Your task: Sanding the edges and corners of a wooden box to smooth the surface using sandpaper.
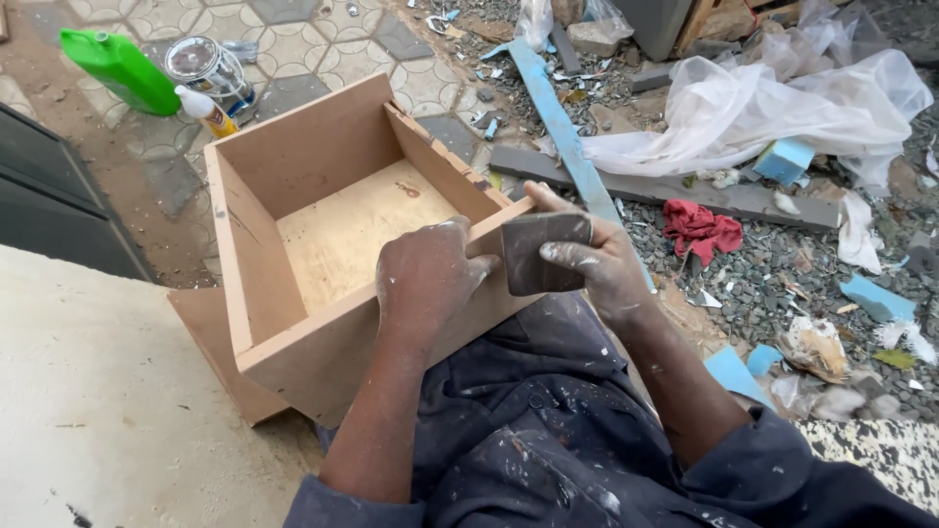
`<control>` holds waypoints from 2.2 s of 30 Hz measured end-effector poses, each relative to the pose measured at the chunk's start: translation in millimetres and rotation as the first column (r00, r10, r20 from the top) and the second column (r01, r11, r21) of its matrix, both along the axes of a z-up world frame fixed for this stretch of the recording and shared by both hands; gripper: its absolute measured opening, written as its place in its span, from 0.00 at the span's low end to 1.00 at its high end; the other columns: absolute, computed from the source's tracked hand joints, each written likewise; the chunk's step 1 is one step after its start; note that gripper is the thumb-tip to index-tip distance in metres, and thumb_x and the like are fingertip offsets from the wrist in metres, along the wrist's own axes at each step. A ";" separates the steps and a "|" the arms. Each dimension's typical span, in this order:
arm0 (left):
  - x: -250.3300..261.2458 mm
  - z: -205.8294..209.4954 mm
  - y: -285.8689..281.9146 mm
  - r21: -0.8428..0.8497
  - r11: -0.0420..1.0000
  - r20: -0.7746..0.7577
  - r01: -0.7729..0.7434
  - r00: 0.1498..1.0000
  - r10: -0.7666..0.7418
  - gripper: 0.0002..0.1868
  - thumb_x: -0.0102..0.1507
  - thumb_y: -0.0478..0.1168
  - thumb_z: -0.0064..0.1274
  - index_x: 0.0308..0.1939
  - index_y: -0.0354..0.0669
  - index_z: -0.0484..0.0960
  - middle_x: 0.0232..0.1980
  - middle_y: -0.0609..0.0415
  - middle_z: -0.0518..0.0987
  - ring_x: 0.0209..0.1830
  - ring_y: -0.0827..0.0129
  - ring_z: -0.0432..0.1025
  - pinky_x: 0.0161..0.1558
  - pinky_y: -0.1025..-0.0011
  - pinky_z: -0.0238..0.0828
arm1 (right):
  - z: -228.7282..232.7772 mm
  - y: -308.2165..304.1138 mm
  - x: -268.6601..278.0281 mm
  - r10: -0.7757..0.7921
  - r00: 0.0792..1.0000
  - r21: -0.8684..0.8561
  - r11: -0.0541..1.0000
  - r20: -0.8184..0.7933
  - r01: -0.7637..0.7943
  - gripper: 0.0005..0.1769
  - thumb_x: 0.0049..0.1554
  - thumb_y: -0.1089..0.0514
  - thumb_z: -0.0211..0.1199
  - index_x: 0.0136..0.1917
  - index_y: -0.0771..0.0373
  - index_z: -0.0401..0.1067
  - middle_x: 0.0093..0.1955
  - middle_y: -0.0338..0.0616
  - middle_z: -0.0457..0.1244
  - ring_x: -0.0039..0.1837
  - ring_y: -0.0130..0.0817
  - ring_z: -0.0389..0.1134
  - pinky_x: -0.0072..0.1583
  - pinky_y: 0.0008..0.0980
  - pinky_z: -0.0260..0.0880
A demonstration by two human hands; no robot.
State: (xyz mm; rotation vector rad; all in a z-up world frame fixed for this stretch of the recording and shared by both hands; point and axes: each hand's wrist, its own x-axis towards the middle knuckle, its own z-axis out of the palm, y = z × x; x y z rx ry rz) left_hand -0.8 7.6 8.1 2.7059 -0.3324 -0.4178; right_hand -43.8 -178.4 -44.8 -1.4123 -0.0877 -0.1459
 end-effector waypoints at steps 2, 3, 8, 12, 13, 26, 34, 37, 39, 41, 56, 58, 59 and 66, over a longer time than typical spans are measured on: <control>0.7 -1.5 0.5 0.003 1.000 0.005 -0.006 1.000 0.006 0.14 0.61 0.47 0.60 0.42 0.40 0.85 0.28 0.43 0.83 0.36 0.49 0.82 0.39 0.58 0.78 | 3.0 -0.1 -3.7 -0.034 0.999 -0.024 0.999 0.000 0.034 0.21 0.49 0.65 0.67 0.58 0.67 0.77 0.70 0.51 0.65 0.78 0.46 0.56 0.77 0.45 0.49; 2.7 -2.8 -0.5 0.005 1.000 0.008 -0.013 1.000 0.013 0.13 0.61 0.47 0.60 0.41 0.40 0.85 0.27 0.44 0.82 0.34 0.50 0.82 0.37 0.59 0.78 | 4.4 -1.4 -4.2 -0.066 0.998 -0.048 0.997 -0.003 0.066 0.21 0.51 0.66 0.67 0.59 0.67 0.77 0.67 0.49 0.67 0.76 0.42 0.60 0.76 0.43 0.54; 1.9 -5.7 1.9 -0.010 1.000 0.020 -0.010 1.000 0.011 0.15 0.61 0.47 0.61 0.41 0.38 0.84 0.26 0.44 0.81 0.31 0.51 0.82 0.34 0.60 0.79 | -6.5 -14.6 -9.2 -0.443 0.890 -0.127 0.882 0.109 0.454 0.15 0.60 0.68 0.63 0.61 0.65 0.73 0.52 0.49 0.69 0.56 0.31 0.69 0.61 0.36 0.72; 2.8 -7.1 2.0 0.022 1.000 0.056 -0.007 0.998 0.006 0.12 0.59 0.47 0.59 0.36 0.42 0.84 0.23 0.47 0.80 0.29 0.53 0.82 0.34 0.61 0.79 | -35.7 -17.2 -6.4 -0.404 0.901 -0.447 0.843 -0.161 0.298 0.13 0.60 0.59 0.67 0.59 0.60 0.77 0.49 0.53 0.70 0.52 0.41 0.71 0.57 0.43 0.73; 0.6 -5.7 1.7 0.019 1.000 0.056 0.003 0.998 -0.004 0.12 0.59 0.47 0.59 0.36 0.42 0.84 0.23 0.47 0.80 0.29 0.53 0.82 0.34 0.61 0.79 | -46.9 -16.2 -11.2 -0.414 0.896 -0.449 0.839 -0.160 0.307 0.13 0.60 0.59 0.67 0.59 0.60 0.77 0.49 0.53 0.70 0.52 0.41 0.71 0.57 0.43 0.73; -8.7 -8.6 1.6 0.058 0.998 0.049 -0.026 0.999 0.023 0.17 0.60 0.53 0.58 0.39 0.44 0.83 0.26 0.48 0.81 0.35 0.53 0.83 0.38 0.60 0.78 | -14.1 -5.7 -5.0 -0.327 0.907 -0.818 0.575 -0.264 -0.031 0.15 0.61 0.55 0.56 0.58 0.60 0.77 0.51 0.62 0.70 0.59 0.64 0.69 0.62 0.58 0.67; -12.0 -5.4 1.6 0.049 0.998 0.083 -0.025 0.996 0.021 0.15 0.60 0.51 0.60 0.38 0.43 0.84 0.26 0.46 0.82 0.35 0.51 0.83 0.38 0.61 0.79 | 23.8 -8.2 16.2 -0.274 0.951 -0.827 0.561 -0.141 0.040 0.13 0.59 0.54 0.59 0.57 0.47 0.77 0.51 0.43 0.71 0.60 0.48 0.71 0.61 0.47 0.70; -13.1 -10.5 4.5 0.052 0.997 0.053 -0.051 0.997 0.048 0.18 0.60 0.53 0.58 0.44 0.45 0.85 0.30 0.45 0.83 0.39 0.49 0.83 0.40 0.58 0.79 | 3.6 1.1 6.8 -0.314 0.936 -0.832 0.553 -0.158 0.045 0.16 0.60 0.53 0.57 0.59 0.61 0.74 0.49 0.62 0.68 0.58 0.64 0.69 0.59 0.58 0.68; -13.8 -14.0 3.2 0.066 0.996 0.053 -0.060 0.997 0.056 0.19 0.59 0.54 0.60 0.46 0.46 0.85 0.30 0.46 0.83 0.38 0.53 0.83 0.39 0.61 0.80 | -39.7 -10.9 4.6 -0.280 0.920 -0.875 0.469 -0.274 -0.118 0.16 0.58 0.53 0.59 0.56 0.63 0.74 0.46 0.62 0.68 0.55 0.65 0.70 0.58 0.59 0.70; -17.2 -8.1 4.0 0.075 0.995 0.051 -0.067 0.997 0.063 0.20 0.59 0.55 0.59 0.47 0.46 0.84 0.31 0.46 0.83 0.39 0.52 0.83 0.40 0.60 0.79 | -3.7 0.0 1.2 -0.253 0.925 -0.854 0.506 -0.284 -0.124 0.15 0.57 0.56 0.57 0.55 0.64 0.76 0.46 0.62 0.69 0.56 0.65 0.70 0.58 0.59 0.70; -27.3 -5.7 5.3 0.085 0.991 0.038 -0.108 0.994 0.105 0.23 0.59 0.56 0.57 0.52 0.49 0.85 0.36 0.43 0.85 0.46 0.46 0.82 0.46 0.52 0.78 | 37.2 -16.6 14.3 -0.081 0.993 -0.864 0.502 -0.090 -0.037 0.08 0.58 0.59 0.58 0.48 0.57 0.77 0.44 0.52 0.70 0.55 0.56 0.71 0.56 0.51 0.71; -22.0 -4.4 1.8 0.089 0.991 0.053 -0.104 0.994 0.100 0.22 0.59 0.55 0.58 0.51 0.49 0.85 0.36 0.44 0.85 0.46 0.46 0.82 0.47 0.52 0.78 | 47.4 -13.6 16.7 -0.076 0.997 -0.869 0.493 0.007 0.044 0.07 0.59 0.59 0.59 0.47 0.55 0.77 0.42 0.48 0.70 0.54 0.53 0.72 0.55 0.47 0.71; -22.7 -4.7 2.5 0.080 0.991 0.055 -0.106 0.993 0.102 0.20 0.59 0.55 0.58 0.49 0.49 0.85 0.35 0.44 0.85 0.45 0.46 0.82 0.46 0.53 0.78 | 38.6 -8.7 13.0 -0.105 0.991 -0.875 0.468 0.084 0.124 0.08 0.60 0.59 0.57 0.51 0.55 0.76 0.44 0.50 0.69 0.54 0.55 0.71 0.55 0.49 0.71; -26.5 2.3 3.9 0.017 0.991 0.037 -0.129 0.991 0.129 0.18 0.59 0.52 0.56 0.45 0.46 0.85 0.34 0.43 0.85 0.44 0.45 0.82 0.43 0.55 0.78 | -55.3 -14.3 -14.2 -0.239 0.905 -0.839 0.510 -0.351 -0.191 0.14 0.58 0.51 0.57 0.52 0.60 0.75 0.48 0.56 0.69 0.57 0.61 0.70 0.59 0.56 0.70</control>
